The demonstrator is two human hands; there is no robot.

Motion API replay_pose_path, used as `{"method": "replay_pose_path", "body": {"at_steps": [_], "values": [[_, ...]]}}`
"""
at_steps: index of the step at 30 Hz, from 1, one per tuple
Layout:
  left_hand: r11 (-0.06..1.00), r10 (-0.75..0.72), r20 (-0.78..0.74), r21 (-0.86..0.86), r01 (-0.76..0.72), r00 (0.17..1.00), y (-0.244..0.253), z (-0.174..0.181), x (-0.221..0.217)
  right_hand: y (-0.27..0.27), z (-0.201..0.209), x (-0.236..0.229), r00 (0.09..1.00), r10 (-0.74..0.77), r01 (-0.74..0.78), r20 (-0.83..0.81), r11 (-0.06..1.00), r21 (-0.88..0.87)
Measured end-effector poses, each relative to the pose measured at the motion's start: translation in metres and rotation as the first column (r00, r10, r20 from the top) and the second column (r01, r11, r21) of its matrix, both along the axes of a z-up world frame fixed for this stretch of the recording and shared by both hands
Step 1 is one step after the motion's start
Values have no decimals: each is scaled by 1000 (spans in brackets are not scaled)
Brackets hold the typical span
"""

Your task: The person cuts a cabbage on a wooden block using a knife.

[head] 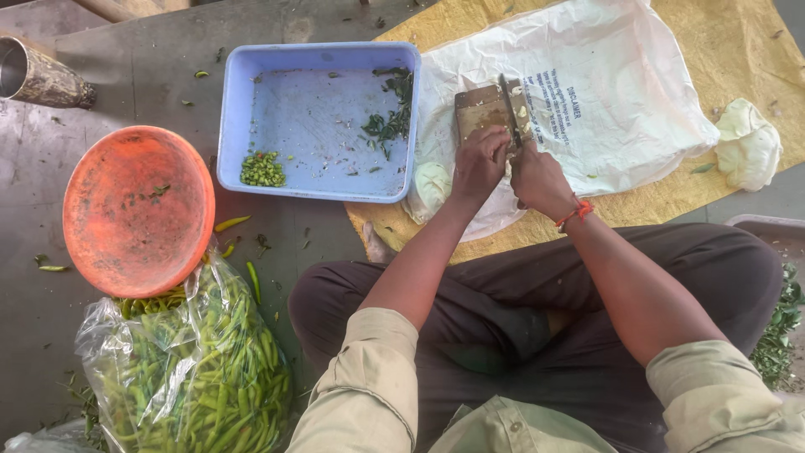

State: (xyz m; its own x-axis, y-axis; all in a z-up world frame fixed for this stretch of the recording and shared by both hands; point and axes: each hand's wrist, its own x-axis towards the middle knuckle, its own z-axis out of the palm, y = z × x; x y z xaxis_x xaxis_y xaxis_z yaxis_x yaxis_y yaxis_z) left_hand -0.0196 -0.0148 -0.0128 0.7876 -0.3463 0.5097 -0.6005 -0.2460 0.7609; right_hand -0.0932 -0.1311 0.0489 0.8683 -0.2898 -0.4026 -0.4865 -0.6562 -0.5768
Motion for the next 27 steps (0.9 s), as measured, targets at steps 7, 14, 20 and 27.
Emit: {"method": "replay_pose_path", "body": {"at_steps": [7, 14, 20, 27], "values": [[999, 51, -52, -1, -51, 997, 2, -2, 1, 2, 12, -20, 976, 206, -171, 64, 919, -354], [996, 86, -70, -7, -86, 994, -3, -7, 7, -2, 6, -33, 983, 173, -185, -65, 928, -325], [999, 48, -66, 16, -47, 997, -3, -2, 2, -3, -29, -13, 989, 129, -108, 72, 964, -242], [1000, 15, -15, 8, -15, 1000, 3, 4, 4, -14, -1, -2, 997, -60, 48, 42, 968, 246]]}}
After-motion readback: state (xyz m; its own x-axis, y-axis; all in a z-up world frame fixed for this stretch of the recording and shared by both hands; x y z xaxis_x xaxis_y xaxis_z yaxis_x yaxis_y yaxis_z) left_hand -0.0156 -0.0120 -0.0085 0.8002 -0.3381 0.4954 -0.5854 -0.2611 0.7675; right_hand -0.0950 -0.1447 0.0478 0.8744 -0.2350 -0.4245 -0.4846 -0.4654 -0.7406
